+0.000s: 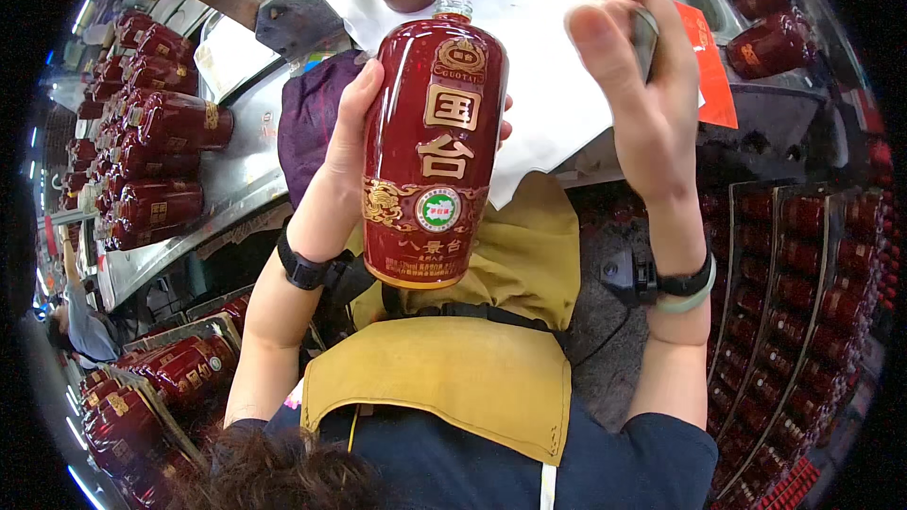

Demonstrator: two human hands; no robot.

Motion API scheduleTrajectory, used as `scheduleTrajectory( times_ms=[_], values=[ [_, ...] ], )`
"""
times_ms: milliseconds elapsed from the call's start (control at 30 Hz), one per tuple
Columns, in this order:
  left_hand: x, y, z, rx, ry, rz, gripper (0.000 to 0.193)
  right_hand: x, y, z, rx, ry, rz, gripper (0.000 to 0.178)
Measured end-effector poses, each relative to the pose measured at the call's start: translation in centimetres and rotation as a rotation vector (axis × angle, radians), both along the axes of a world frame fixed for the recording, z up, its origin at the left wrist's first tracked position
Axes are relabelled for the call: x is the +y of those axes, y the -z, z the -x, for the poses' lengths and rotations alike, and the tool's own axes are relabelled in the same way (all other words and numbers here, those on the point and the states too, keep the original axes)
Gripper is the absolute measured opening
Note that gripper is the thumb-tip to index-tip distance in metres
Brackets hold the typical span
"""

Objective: Applying gold decorative labels and strips to red glass bottles on a production line.

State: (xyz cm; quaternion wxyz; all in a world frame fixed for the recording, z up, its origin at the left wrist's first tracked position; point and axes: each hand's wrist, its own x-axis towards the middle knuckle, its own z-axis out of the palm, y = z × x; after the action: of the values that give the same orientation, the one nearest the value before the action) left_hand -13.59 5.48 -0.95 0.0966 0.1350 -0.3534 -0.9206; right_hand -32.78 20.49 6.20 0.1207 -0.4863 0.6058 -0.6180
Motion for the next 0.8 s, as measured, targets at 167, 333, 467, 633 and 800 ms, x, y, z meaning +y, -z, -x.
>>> scheduleTrajectory(
  times_ms=[167,333,467,633,800],
  values=[
    [1.5,-0.9,0.3,0.138,0.107,-0.306,0.087,-4.1,1.5,1.4,-0.006,-0.156,-0.226,0.027],
    [1.9,-0.5,-0.4,0.326,0.195,-0.689,0.110,-6.5,1.8,0.6,-0.052,-0.404,-0.251,0.028],
    [1.9,0.6,-0.2,0.462,0.225,-0.871,0.109,-8.0,1.9,0.6,-0.044,-0.405,-0.364,0.037],
    [1.8,1.7,0.1,0.566,0.263,-1.040,0.108,-9.2,3.2,0.4,-0.109,-0.398,-0.359,0.041],
    [1.9,1.1,-0.8,0.516,0.285,-1.143,0.069,-9.4,2.3,-0.6,-0.058,-0.350,-0.460,0.050]
  ],
)
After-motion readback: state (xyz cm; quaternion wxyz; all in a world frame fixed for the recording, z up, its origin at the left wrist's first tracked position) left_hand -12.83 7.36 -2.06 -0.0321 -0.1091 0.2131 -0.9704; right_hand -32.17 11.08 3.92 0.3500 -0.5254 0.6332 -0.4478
